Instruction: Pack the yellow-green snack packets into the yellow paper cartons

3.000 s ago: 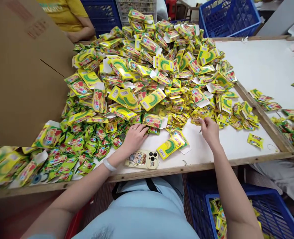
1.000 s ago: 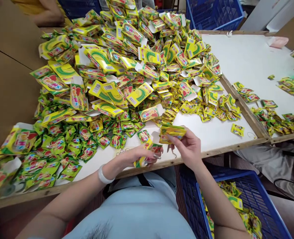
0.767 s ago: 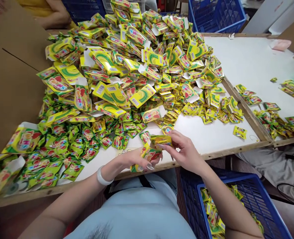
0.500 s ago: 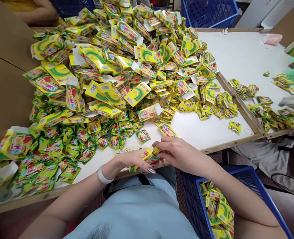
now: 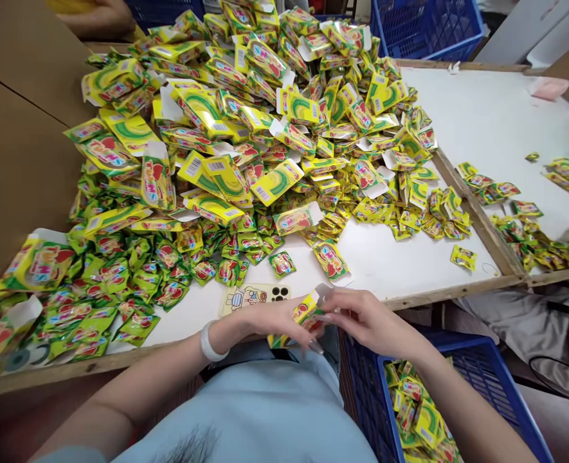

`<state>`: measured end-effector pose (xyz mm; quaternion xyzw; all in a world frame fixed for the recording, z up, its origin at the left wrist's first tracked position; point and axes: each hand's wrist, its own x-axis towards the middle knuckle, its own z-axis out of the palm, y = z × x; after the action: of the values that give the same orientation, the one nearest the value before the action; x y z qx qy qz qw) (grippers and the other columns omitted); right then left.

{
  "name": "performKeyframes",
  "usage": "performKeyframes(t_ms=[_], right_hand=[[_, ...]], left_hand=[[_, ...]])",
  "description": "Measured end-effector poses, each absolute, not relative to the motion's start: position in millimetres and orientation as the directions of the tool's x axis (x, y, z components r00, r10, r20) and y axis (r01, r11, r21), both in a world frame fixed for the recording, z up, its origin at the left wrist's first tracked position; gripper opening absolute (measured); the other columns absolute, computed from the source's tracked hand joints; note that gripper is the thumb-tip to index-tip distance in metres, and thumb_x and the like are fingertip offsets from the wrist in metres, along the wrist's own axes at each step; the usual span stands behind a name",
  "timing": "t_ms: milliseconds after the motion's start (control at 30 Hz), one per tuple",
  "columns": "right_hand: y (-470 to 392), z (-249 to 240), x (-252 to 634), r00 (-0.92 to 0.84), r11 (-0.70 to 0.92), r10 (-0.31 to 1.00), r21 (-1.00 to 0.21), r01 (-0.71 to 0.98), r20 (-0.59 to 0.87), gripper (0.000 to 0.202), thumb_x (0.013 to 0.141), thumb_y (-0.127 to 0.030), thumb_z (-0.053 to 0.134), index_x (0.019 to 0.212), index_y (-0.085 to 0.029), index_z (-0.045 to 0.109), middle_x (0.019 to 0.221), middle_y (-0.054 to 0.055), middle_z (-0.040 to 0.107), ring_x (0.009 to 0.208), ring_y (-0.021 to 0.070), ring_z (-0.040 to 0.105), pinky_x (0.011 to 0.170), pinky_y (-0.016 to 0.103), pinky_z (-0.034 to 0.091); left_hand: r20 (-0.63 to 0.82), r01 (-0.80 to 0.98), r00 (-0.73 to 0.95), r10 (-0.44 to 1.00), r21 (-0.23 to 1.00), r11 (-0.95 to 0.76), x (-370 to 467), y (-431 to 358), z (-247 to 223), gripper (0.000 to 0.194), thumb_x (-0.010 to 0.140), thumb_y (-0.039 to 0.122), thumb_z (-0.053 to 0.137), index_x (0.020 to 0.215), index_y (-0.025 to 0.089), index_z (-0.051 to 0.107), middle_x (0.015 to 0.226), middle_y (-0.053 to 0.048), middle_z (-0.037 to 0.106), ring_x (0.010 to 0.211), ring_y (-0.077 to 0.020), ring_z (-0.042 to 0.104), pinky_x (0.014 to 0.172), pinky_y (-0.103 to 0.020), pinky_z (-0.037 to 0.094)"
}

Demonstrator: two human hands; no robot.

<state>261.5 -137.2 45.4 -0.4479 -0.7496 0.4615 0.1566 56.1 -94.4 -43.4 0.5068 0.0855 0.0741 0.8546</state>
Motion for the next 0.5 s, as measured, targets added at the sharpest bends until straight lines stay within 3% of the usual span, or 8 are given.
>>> performKeyframes(t_ms=[67, 133, 200, 267, 300, 367, 400, 500], right_hand=[[-134, 50, 293, -0.374, 0.168, 0.923, -0.790, 0.590, -0.084, 0.030, 0.098, -0.045, 0.054, 0.094, -0.020, 0.072, 0.081, 0.006, 0.070, 0.058, 0.0130, 0.059, 0.051, 0.024, 0.048], [-128, 62, 342, -0.103, 0.113, 0.993, -0.709, 0.696, 0.056, 0.026, 0.096, -0.048, 0.058, 0.097, -0.024, 0.070, 0.068, 0.003, 0.066, 0.047, 0.0137, 0.053, 0.045, 0.027, 0.043], [-116, 76, 388, 0.166, 0.017, 0.934, -0.504, 0.863, 0.315, 0.023, 0.091, -0.049, 0.064, 0.098, -0.028, 0.070, 0.063, 0.005, 0.063, 0.049, 0.0197, 0.056, 0.045, 0.032, 0.040], [-99, 81, 413, 0.229, -0.094, 0.786, -0.255, 0.962, 0.574, 0.027, 0.087, -0.047, 0.068, 0.105, -0.027, 0.071, 0.083, 0.014, 0.069, 0.067, 0.0288, 0.064, 0.054, 0.038, 0.045], [-88, 78, 413, 0.190, -0.111, 0.749, -0.163, 0.980, 0.635, 0.030, 0.088, -0.046, 0.067, 0.110, -0.025, 0.070, 0.094, 0.019, 0.069, 0.077, 0.0323, 0.066, 0.060, 0.041, 0.047], [-61, 57, 391, 0.069, -0.030, 0.796, -0.073, 0.997, 0.602, 0.033, 0.093, -0.042, 0.058, 0.117, -0.020, 0.067, 0.108, 0.022, 0.069, 0.090, 0.0342, 0.068, 0.071, 0.044, 0.051], [-46, 42, 373, -0.016, 0.060, 0.860, -0.070, 0.996, 0.510, 0.035, 0.095, -0.039, 0.055, 0.119, -0.017, 0.066, 0.110, 0.021, 0.070, 0.095, 0.0332, 0.068, 0.077, 0.043, 0.052], [-7, -3, 321, -0.169, 0.190, 0.945, -0.052, 0.980, 0.278, 0.035, 0.087, -0.034, 0.063, 0.117, -0.017, 0.068, 0.110, 0.014, 0.074, 0.100, 0.0300, 0.068, 0.082, 0.038, 0.054]], left_hand=[[-0.019, -0.077, 0.894, 0.447, 0.978, 0.195, 55, -89, -41, 0.059, 0.075, 0.049, 0.079, 0.119, 0.017, 0.056, 0.108, -0.009, 0.066, 0.098, -0.0224, 0.064, 0.086, -0.038, 0.055], [0.091, 0.048, 0.734, 0.673, 0.981, -0.185, 47, -80, -42, 0.065, 0.083, 0.047, 0.072, 0.137, 0.020, 0.048, 0.136, -0.015, 0.056, 0.128, -0.0281, 0.053, 0.107, -0.045, 0.045], [0.195, 0.334, 0.599, 0.776, 0.820, -0.464, 36, -71, -47, 0.058, 0.089, 0.042, 0.067, 0.139, 0.018, 0.048, 0.144, -0.018, 0.051, 0.137, -0.0324, 0.045, 0.114, -0.052, 0.037], [0.206, 0.589, 0.558, 0.804, 0.585, -0.558, 28, -64, -56, 0.052, 0.089, 0.037, 0.067, 0.134, 0.013, 0.054, 0.140, -0.022, 0.054, 0.135, -0.0374, 0.046, 0.112, -0.057, 0.038], [0.178, 0.669, 0.560, 0.809, 0.479, -0.568, 26, -62, -60, 0.049, 0.089, 0.033, 0.068, 0.131, 0.011, 0.056, 0.137, -0.023, 0.056, 0.134, -0.0387, 0.048, 0.109, -0.057, 0.041], [0.114, 0.746, 0.570, 0.814, 0.344, -0.570, 24, -60, -65, 0.043, 0.090, 0.023, 0.064, 0.129, 0.007, 0.056, 0.131, -0.025, 0.060, 0.129, -0.0376, 0.053, 0.103, -0.053, 0.048], [0.091, 0.756, 0.575, 0.813, 0.319, -0.571, 24, -59, -66, 0.040, 0.091, 0.018, 0.059, 0.130, 0.006, 0.056, 0.128, -0.024, 0.062, 0.125, -0.0354, 0.057, 0.100, -0.050, 0.050], [0.075, 0.743, 0.533, 0.843, 0.434, -0.509, 19, -57, -66, 0.038, 0.093, 0.010, 0.049, 0.130, 0.008, 0.056, 0.119, -0.020, 0.068, 0.113, -0.0292, 0.065, 0.097, -0.044, 0.053]])
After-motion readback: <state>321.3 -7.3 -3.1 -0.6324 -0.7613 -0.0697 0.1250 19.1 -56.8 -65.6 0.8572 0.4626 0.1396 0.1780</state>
